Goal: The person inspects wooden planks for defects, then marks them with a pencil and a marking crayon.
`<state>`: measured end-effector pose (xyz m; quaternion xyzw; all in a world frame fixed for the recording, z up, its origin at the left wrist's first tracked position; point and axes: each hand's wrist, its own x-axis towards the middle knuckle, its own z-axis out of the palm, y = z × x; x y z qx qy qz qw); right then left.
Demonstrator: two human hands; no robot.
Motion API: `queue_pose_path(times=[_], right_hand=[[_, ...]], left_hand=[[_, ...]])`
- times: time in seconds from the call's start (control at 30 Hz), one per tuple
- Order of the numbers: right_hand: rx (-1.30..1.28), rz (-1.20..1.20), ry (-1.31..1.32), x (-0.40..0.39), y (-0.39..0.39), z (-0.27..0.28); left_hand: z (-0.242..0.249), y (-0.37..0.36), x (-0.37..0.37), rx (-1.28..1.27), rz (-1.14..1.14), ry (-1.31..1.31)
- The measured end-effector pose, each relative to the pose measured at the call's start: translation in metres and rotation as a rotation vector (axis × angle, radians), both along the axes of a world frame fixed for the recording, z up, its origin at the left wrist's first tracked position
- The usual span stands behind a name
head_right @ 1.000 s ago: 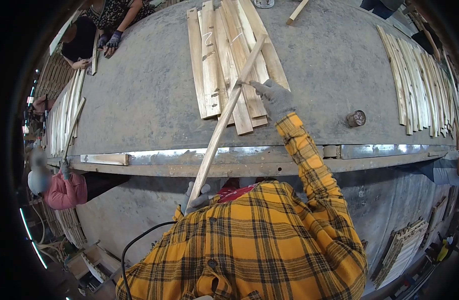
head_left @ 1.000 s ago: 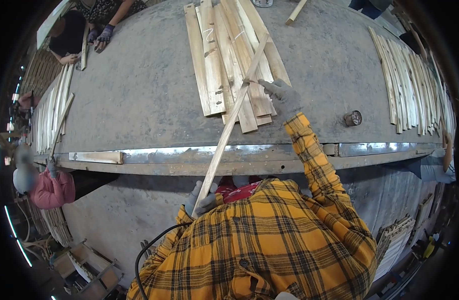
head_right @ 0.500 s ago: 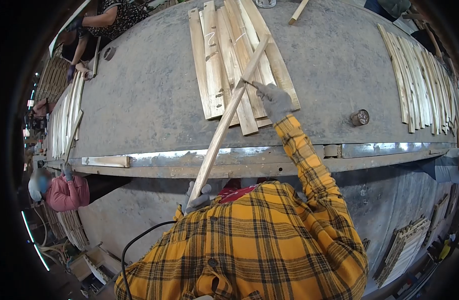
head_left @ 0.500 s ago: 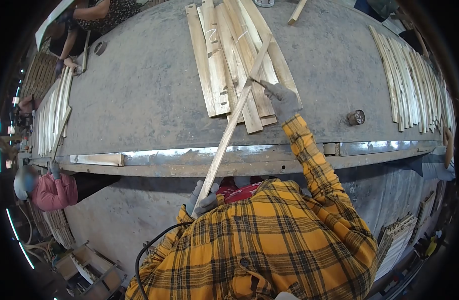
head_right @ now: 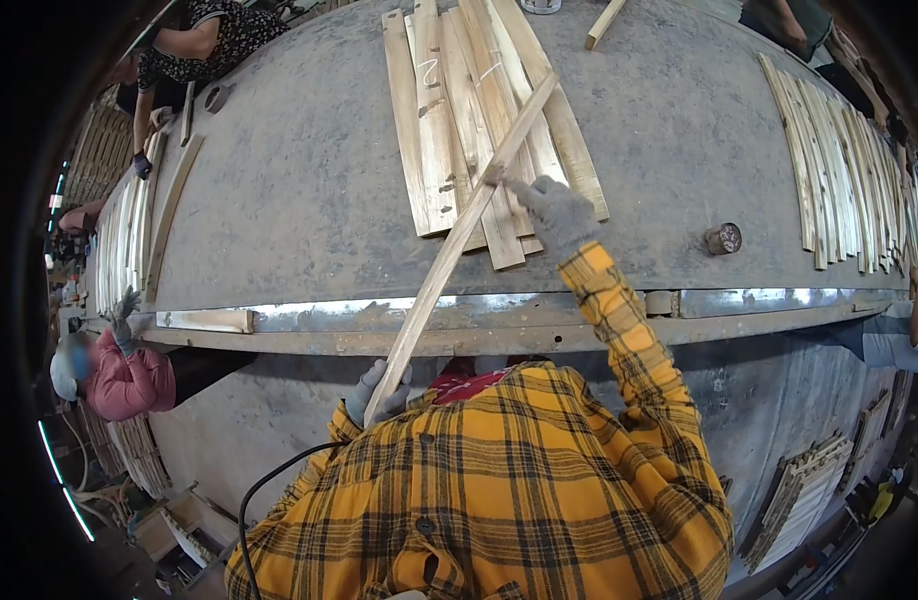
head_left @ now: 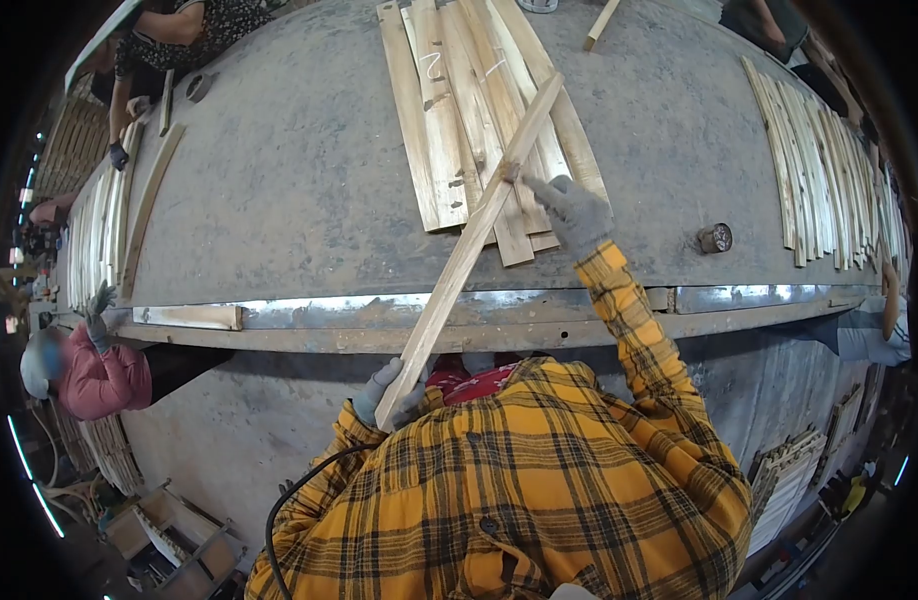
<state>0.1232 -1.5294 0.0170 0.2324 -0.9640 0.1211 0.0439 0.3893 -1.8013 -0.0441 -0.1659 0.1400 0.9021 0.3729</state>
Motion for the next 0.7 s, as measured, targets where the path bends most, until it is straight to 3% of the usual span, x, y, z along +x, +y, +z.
queue_pose_path(times=[0.1, 0.2, 0.43, 0.53, 0.7], right_hand=[[-0.103, 0.194, 0.03, 0.003, 0.007, -0.007], [-0.171, 0.086, -0.003, -0.016, 0.016, -0.012], [0.061, 0.107, 0.033, -0.004, 0.014, -0.015], [0.031, 0.172, 0.035, 0.008, 0.011, -0.005], [-0.14, -0.039, -0.071, -0.011, 0.013, -0.016]], left_hand=[[0.001, -0.003, -0.004, 0.003, -0.006, 0.022], [0.012, -0.008, -0.012, -0.185, -0.059, 0.079], [0.021, -0.019, -0.023, -0.297, -0.143, 0.066], [0.018, -0.026, -0.027, -0.259, -0.183, 0.075], [0.022, -0.027, -0.027, -0.359, -0.189, 0.091]])
